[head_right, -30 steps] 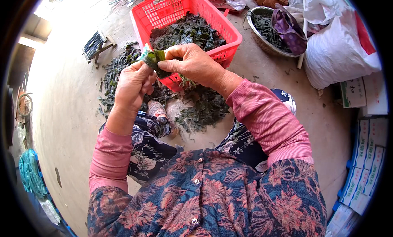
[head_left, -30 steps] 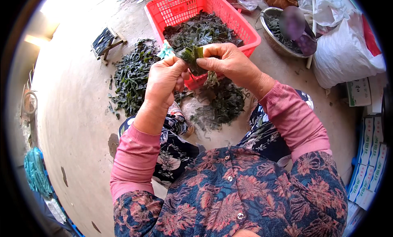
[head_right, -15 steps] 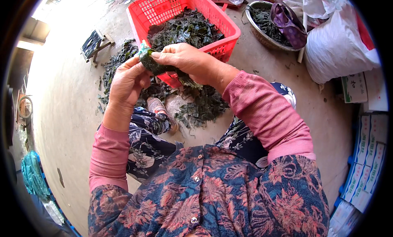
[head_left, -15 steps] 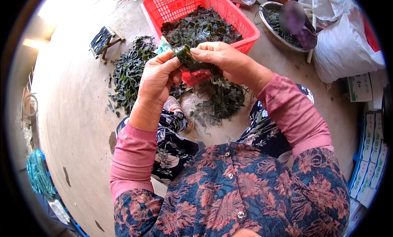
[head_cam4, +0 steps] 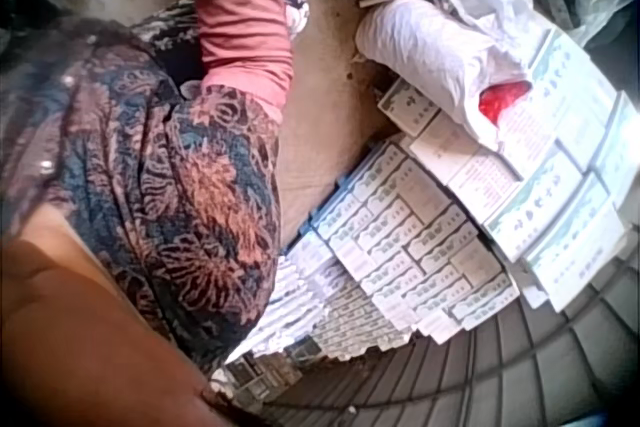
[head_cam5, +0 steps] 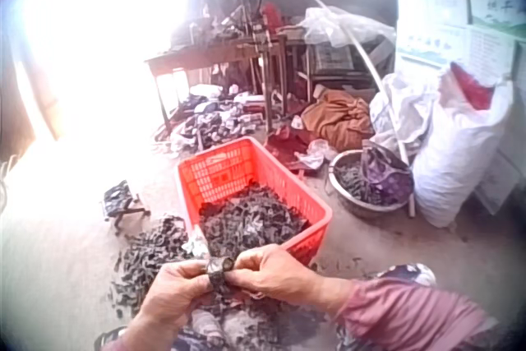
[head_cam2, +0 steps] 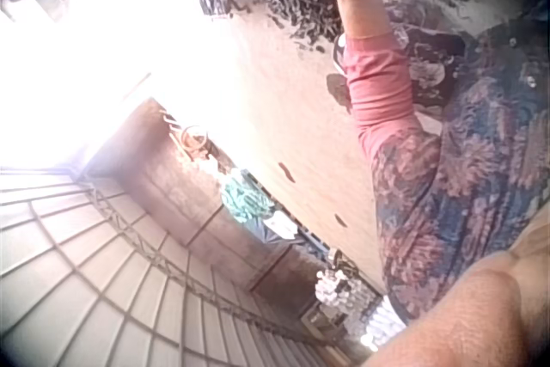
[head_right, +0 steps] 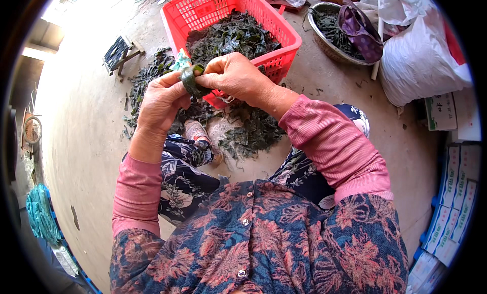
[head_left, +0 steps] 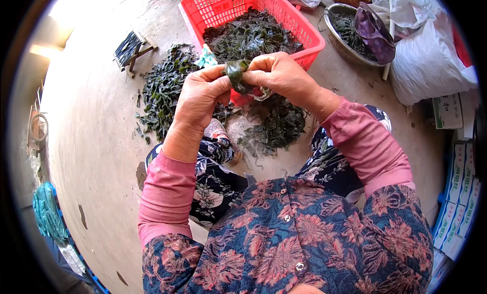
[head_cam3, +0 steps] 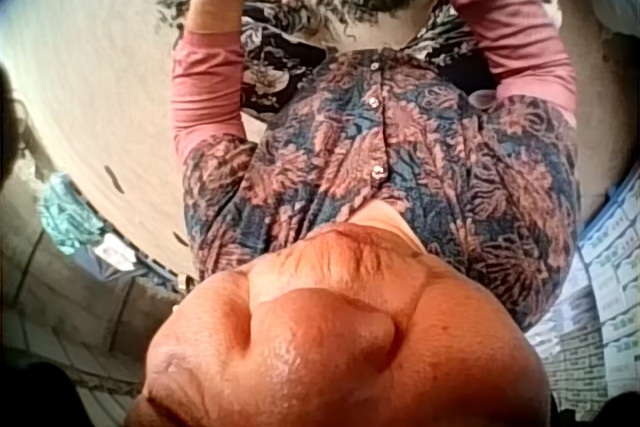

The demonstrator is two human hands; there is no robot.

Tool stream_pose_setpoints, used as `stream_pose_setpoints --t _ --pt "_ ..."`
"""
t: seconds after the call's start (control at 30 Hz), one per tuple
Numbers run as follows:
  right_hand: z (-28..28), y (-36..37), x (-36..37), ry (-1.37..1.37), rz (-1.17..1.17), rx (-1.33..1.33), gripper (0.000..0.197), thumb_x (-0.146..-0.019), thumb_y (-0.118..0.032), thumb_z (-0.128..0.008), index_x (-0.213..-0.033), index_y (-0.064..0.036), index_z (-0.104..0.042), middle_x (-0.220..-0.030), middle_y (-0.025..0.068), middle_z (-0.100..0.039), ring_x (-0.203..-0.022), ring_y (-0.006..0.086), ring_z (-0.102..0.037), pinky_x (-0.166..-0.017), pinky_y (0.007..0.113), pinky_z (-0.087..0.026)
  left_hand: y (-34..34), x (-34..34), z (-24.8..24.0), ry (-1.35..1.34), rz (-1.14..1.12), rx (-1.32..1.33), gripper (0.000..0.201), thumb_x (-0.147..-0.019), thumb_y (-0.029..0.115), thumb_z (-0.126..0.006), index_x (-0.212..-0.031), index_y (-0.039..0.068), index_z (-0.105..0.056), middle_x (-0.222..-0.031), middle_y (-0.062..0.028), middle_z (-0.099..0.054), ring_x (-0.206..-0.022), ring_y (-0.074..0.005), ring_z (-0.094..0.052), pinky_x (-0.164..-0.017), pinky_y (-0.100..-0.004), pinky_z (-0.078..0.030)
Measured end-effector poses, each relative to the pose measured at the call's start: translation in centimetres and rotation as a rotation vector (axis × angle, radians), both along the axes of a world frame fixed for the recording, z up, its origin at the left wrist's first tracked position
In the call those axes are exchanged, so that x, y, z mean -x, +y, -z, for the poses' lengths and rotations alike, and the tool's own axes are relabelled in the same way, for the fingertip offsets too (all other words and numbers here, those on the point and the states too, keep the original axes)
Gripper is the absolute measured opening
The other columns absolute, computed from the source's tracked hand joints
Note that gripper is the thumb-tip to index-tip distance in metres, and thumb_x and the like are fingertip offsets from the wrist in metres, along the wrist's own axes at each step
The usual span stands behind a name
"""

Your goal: The person sorts and folds long strips of green seaweed by hand, taking them from a red plastic crate and placing them into piles on the floor.

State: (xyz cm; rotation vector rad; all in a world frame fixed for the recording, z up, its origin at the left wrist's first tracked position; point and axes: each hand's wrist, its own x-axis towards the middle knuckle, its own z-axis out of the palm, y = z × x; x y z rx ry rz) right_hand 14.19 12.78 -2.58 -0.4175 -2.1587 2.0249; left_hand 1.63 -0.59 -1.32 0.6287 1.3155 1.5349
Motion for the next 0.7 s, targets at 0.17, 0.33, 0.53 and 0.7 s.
stream_pose_setpoints --t 0.17,0.33,0.53,0.7 --pt "0.1 -0.5 0.2 -0.038 0.025 -0.063 0.020 -0.082 -0.020 -0.057 -0.076 -0.0015 -0.056 -0.072 -0.0028 -0.054 -0.061 0.0022 -0.045 -0.058 0.017 -0.040 0.0 0.1 0.6 -0.026 0.023 0.036 0.018 -0.075 0.006 -0.061 -0.092 -0.002 -0.059 -0.075 -0.0042 -0.060 -0.057 -0.0087 -0.055 -0.049 -0.0188 -0.045" --pt "0.7 -0.4 0.2 0.095 -0.092 0.161 0.021 -0.076 -0.017 -0.063 -0.086 0.0004 -0.056 -0.072 0.0012 -0.056 -0.063 0.0063 -0.049 -0.056 0.022 -0.041 -0.3 0.3 0.8 0.001 0.007 0.030 0.015 -0.077 0.005 -0.057 -0.090 -0.002 -0.057 -0.075 -0.0044 -0.060 -0.056 -0.0083 -0.055 -0.049 -0.0189 -0.044" --pt "1.2 -0.1 0.0 0.136 -0.083 -0.053 0.018 -0.075 -0.010 -0.061 -0.088 0.0022 -0.058 -0.075 0.0039 -0.059 -0.068 0.0076 -0.051 -0.061 0.023 -0.043 -0.2 0.5 0.8 0.114 -0.032 0.013 0.010 -0.080 0.005 -0.051 -0.088 -0.001 -0.054 -0.072 -0.0029 -0.058 -0.053 -0.0067 -0.052 -0.049 -0.0185 -0.044" --pt "-0.2 0.3 -0.4 0.163 0.084 -0.438 0.011 -0.079 -0.007 -0.057 -0.083 0.0020 -0.058 -0.072 0.0053 -0.058 -0.066 0.0096 -0.053 -0.061 0.024 -0.043 -1.0 1.9 1.3 0.212 -0.175 0.010 0.007 -0.081 0.004 -0.050 -0.088 0.000 -0.051 -0.065 -0.0012 -0.052 -0.050 -0.0071 -0.049 -0.048 -0.0201 -0.044"
